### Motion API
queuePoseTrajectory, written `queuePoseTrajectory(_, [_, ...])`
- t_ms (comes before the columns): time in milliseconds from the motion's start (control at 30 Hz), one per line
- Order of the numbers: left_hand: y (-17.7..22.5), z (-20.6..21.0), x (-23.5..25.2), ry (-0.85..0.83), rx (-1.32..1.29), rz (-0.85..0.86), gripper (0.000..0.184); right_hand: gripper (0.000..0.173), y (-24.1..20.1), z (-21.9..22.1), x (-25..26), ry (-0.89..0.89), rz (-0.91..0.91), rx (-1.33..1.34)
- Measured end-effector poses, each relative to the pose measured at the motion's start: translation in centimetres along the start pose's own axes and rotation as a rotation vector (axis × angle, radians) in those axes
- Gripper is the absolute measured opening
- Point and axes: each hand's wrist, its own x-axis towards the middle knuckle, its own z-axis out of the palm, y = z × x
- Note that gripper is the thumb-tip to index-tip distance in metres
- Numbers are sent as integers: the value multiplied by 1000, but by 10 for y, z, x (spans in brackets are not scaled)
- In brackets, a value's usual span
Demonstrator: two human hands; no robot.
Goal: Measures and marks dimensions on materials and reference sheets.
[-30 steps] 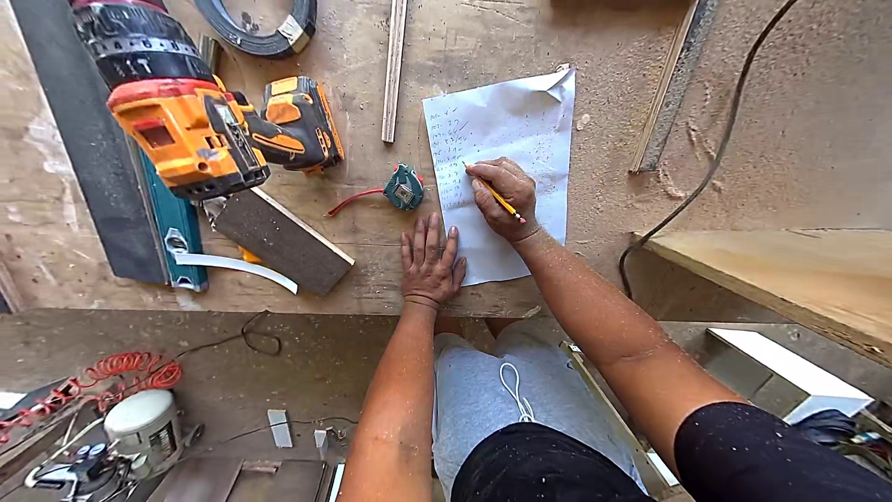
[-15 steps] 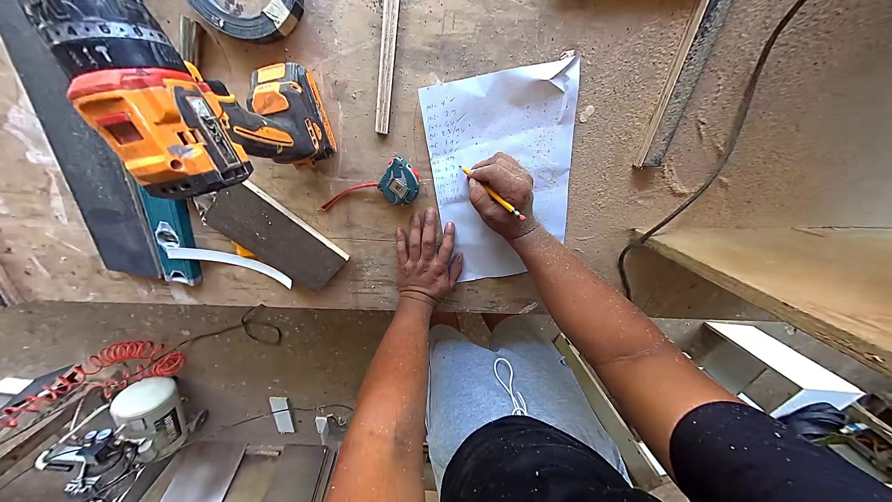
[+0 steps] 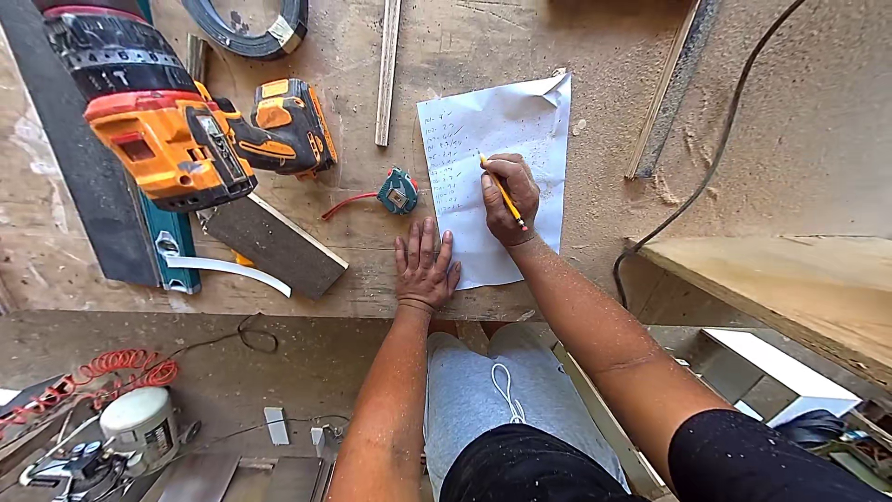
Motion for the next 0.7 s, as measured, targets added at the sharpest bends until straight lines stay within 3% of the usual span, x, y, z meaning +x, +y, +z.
queuePoseTrajectory(167, [0,0,0,-2,-9,-3,62,25,-5,2,2,50,8,-53])
queuePoseTrajectory(700, [-6,-5,-5,38,-64,-24,59,32,-11,10,1,-23,-19,-86])
